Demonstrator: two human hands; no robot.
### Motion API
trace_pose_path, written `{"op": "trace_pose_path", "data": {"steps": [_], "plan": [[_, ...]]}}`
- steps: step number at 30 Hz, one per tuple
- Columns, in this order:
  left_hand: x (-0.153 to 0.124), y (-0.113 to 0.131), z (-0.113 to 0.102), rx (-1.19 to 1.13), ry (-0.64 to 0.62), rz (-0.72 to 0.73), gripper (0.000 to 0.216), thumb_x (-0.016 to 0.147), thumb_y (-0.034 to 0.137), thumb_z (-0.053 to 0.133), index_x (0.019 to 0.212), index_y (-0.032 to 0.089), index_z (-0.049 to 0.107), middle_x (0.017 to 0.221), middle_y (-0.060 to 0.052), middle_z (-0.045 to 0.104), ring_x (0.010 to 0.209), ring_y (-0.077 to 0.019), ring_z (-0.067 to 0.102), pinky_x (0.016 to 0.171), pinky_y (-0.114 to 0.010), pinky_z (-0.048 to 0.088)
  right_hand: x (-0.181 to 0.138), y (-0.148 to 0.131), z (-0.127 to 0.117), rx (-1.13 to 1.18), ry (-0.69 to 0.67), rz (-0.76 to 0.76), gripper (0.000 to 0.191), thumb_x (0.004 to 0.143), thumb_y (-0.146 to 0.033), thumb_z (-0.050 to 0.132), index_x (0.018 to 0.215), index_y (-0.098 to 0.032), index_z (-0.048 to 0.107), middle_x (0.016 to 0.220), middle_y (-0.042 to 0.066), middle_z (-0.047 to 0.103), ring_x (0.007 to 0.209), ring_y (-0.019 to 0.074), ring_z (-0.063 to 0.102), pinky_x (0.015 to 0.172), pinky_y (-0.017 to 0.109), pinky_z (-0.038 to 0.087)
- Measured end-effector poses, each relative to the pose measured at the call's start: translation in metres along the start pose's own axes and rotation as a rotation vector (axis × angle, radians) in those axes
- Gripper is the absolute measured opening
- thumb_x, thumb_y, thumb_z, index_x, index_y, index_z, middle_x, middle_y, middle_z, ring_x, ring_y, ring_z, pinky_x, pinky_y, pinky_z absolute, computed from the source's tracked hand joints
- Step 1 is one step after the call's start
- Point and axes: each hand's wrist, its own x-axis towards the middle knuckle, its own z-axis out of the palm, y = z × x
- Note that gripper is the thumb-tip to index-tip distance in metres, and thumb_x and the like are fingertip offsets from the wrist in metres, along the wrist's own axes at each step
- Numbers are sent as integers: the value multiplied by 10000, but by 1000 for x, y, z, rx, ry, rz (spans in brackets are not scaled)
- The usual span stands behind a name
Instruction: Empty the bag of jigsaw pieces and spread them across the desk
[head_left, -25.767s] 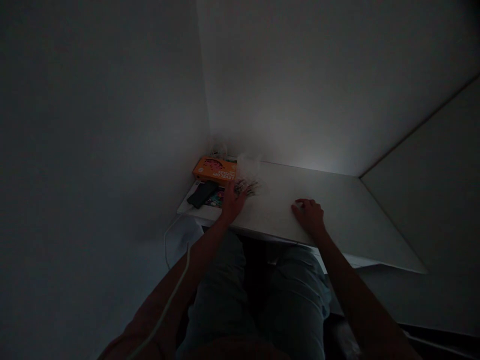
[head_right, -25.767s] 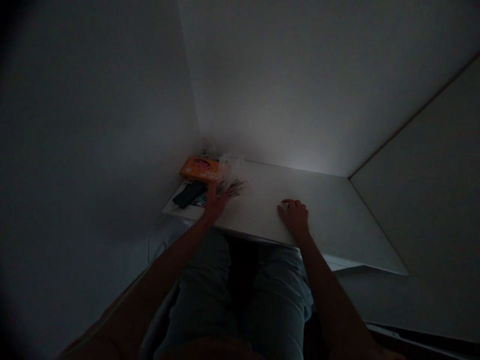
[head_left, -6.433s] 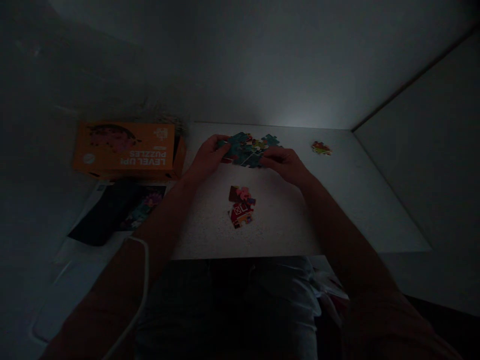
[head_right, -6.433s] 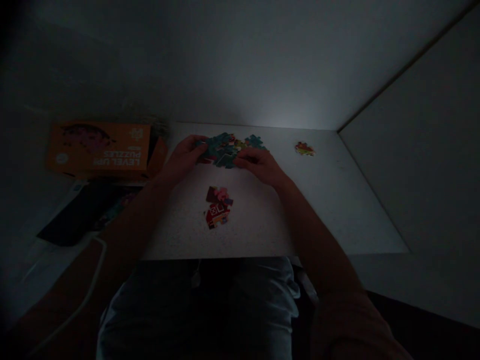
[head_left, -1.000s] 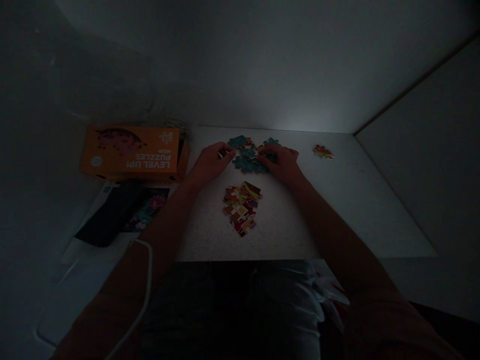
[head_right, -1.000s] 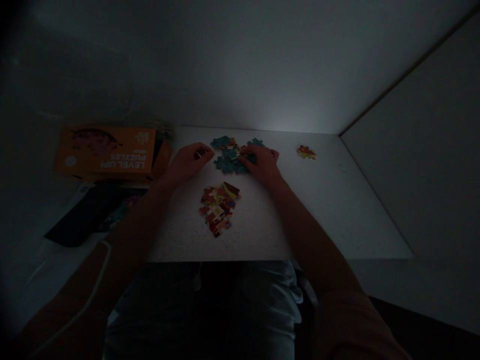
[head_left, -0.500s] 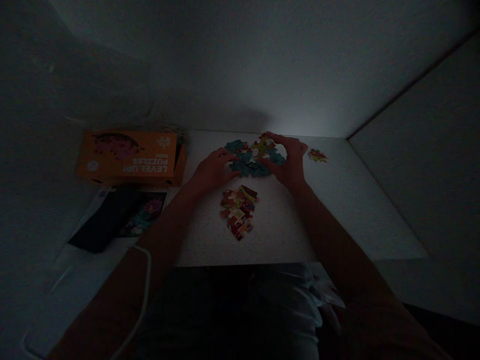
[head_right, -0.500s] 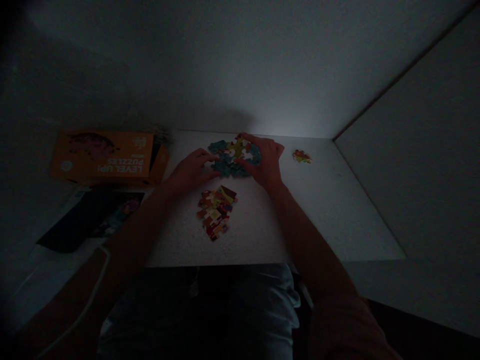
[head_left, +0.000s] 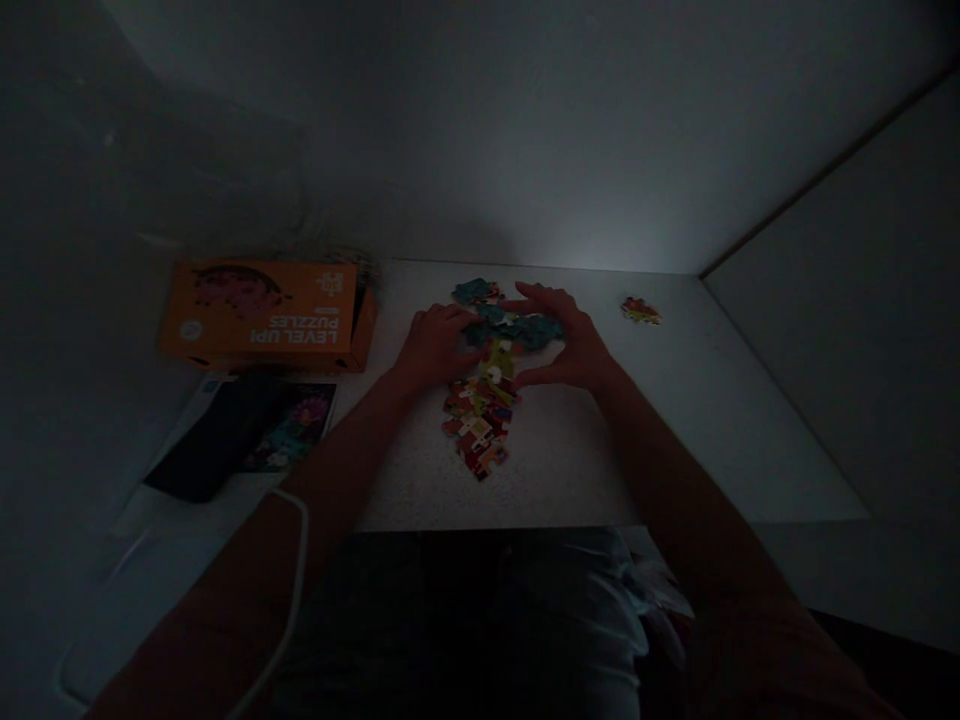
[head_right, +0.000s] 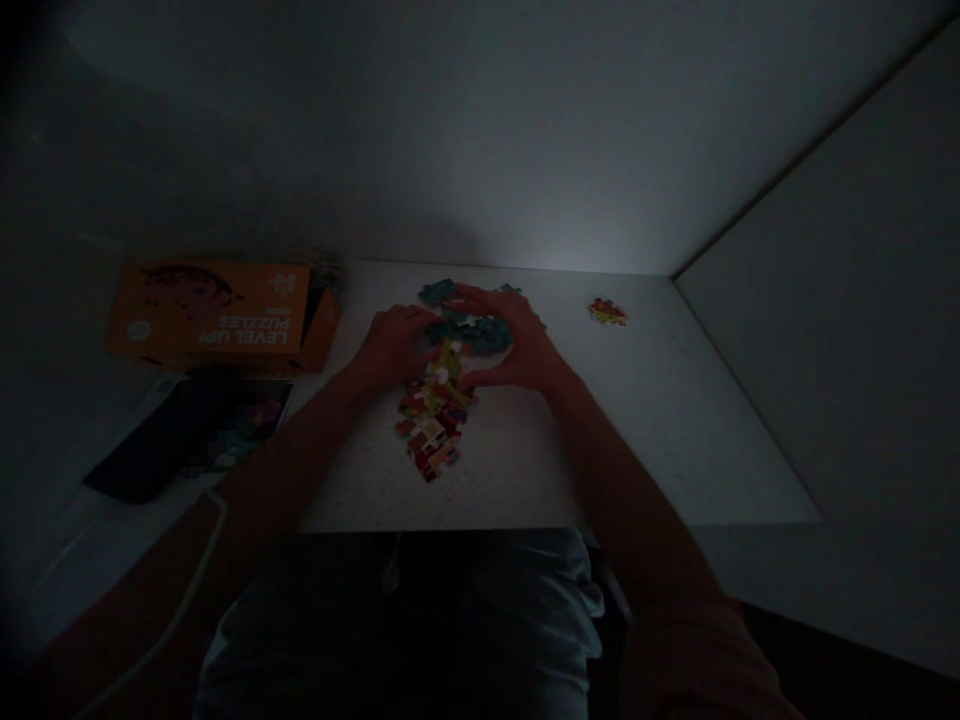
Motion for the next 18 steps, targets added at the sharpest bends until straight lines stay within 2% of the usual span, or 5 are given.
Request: {"op": "trace_pose_path", "data": {"steps": [3, 7, 12, 15, 18], "plan": [[2, -4, -2, -60, 35, -1, 518, 912, 465, 850, 1381, 269, 751, 1411, -124, 732, 1344, -378, 633, 1163, -533, 455, 2, -7, -9, -39, -62, 95, 1094, 702, -853, 909, 1615, -358, 565, 1461, 105, 726, 1280, 445, 659, 1132, 638, 462], [4, -9, -5, -196, 71, -12, 531, 861, 401, 888, 1350, 253, 740, 1397, -118, 732, 1255, -333, 691, 1138, -481, 507, 2, -5, -9, -137, -33, 192, 863, 842, -767, 854, 1553, -333, 629, 1386, 113, 747, 1205, 406, 674, 1114, 600, 466], [8, -8, -9, -446, 140, -145, 418, 861, 379, 872, 1220, 221, 727, 1268, -101, 763, 1078, -249, 735, 991, -400, 594, 2, 7, 3, -233, -81, 190, 546, 996, -642, 736, 1438, -325, 689, 1296, 93, 754, 1216, 376, 657, 1133, 564, 427], [11, -3, -13, -663, 140, -237, 326, 892, 366, 834, 1132, 208, 680, 1219, -100, 774, 1046, -223, 746, 942, -368, 612, 2, 8, 9, -246, -104, 181, 515, 995, -602, 753, 1431, -335, 683, 1292, 75, 749, 1233, 369, 650, 1137, 556, 416], [12, 1, -15, -762, 133, -220, 395, 835, 350, 875, 1128, 210, 651, 1277, -100, 757, 1074, -218, 745, 904, -336, 615, 1, 8, 12, -226, -83, 141, 498, 1011, -544, 746, 1455, -332, 670, 1298, 67, 748, 1253, 355, 649, 1148, 549, 409]]}}
